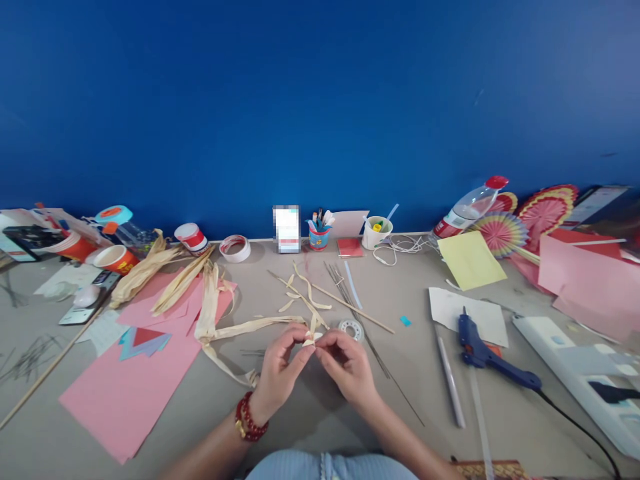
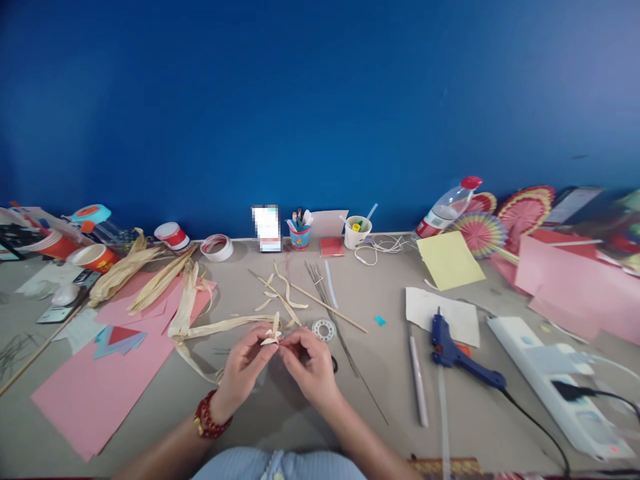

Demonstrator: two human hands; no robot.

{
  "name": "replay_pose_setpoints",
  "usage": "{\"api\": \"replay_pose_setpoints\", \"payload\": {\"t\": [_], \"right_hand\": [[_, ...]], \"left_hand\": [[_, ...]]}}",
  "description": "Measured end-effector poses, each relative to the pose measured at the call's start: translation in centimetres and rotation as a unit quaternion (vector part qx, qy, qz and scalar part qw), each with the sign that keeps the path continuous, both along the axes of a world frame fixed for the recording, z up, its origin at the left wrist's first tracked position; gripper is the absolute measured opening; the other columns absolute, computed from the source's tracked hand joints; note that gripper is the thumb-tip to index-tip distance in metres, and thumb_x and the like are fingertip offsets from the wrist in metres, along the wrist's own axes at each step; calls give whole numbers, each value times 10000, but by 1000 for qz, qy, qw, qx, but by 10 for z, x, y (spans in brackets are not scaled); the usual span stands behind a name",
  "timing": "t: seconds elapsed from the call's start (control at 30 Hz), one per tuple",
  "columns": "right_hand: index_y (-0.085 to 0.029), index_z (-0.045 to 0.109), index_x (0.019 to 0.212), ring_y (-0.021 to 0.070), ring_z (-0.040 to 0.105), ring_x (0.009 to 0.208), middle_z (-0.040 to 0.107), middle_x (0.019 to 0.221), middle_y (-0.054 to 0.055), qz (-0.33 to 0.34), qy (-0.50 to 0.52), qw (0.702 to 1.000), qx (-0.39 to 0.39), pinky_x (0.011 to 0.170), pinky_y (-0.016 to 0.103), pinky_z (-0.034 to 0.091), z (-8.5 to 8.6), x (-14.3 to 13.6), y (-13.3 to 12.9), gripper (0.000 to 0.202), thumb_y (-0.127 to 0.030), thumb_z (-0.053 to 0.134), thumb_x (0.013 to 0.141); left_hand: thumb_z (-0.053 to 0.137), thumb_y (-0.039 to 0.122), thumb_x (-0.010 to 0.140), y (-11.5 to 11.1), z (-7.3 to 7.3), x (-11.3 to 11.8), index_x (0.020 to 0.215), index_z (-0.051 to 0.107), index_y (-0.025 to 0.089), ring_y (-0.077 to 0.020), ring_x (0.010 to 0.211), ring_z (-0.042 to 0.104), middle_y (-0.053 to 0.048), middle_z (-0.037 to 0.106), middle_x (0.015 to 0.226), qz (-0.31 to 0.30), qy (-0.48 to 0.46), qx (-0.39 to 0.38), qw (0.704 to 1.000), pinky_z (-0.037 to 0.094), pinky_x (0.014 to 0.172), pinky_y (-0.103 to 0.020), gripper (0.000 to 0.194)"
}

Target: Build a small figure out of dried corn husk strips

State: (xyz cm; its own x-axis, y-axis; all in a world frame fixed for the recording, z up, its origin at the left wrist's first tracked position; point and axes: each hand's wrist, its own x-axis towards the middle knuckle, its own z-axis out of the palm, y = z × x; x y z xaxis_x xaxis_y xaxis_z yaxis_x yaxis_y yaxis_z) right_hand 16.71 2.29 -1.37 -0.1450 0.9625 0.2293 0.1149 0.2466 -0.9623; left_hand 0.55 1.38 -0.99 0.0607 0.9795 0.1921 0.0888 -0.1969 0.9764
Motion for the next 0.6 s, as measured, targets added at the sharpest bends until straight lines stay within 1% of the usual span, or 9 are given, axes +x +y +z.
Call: {"api": "replay_pose_setpoints", "payload": {"t": [0.23,0.37,0.47,0.6], "right_hand": [[-190,627,758,135,530,584,598,687,15,6,-1,1000,5,537,241,426,0,-3,0,145,-291,632,861],[-189,616,752,130,519,582,585,688,12,8,1,1000,-1,534,234,421,1,-3,-1,157,-298,630,864],[-192,613,757,132,517,588,576,689,10,13,7,1000,1,539,237,421,2,-3,-2,155,-301,630,867],[-198,618,767,139,510,594,569,680,8,19,0,1000,15,544,248,412,1,-2,-1,149,-302,622,873]], "left_hand": [[591,276,900,0,4,-1,850,633,164,-185,878,593,-66,598,917,-7,-17,-5,1000,508,800,-298,130],[586,274,902,0,6,-1,818,635,160,-188,863,591,-66,608,877,-3,0,10,1000,509,788,-301,150],[580,258,904,0,5,-2,841,650,163,-199,891,596,-75,623,895,1,20,34,999,510,801,-315,134],[578,227,904,-1,1,-3,897,657,170,-201,894,612,-86,635,932,-2,21,65,998,515,796,-323,98]]}}
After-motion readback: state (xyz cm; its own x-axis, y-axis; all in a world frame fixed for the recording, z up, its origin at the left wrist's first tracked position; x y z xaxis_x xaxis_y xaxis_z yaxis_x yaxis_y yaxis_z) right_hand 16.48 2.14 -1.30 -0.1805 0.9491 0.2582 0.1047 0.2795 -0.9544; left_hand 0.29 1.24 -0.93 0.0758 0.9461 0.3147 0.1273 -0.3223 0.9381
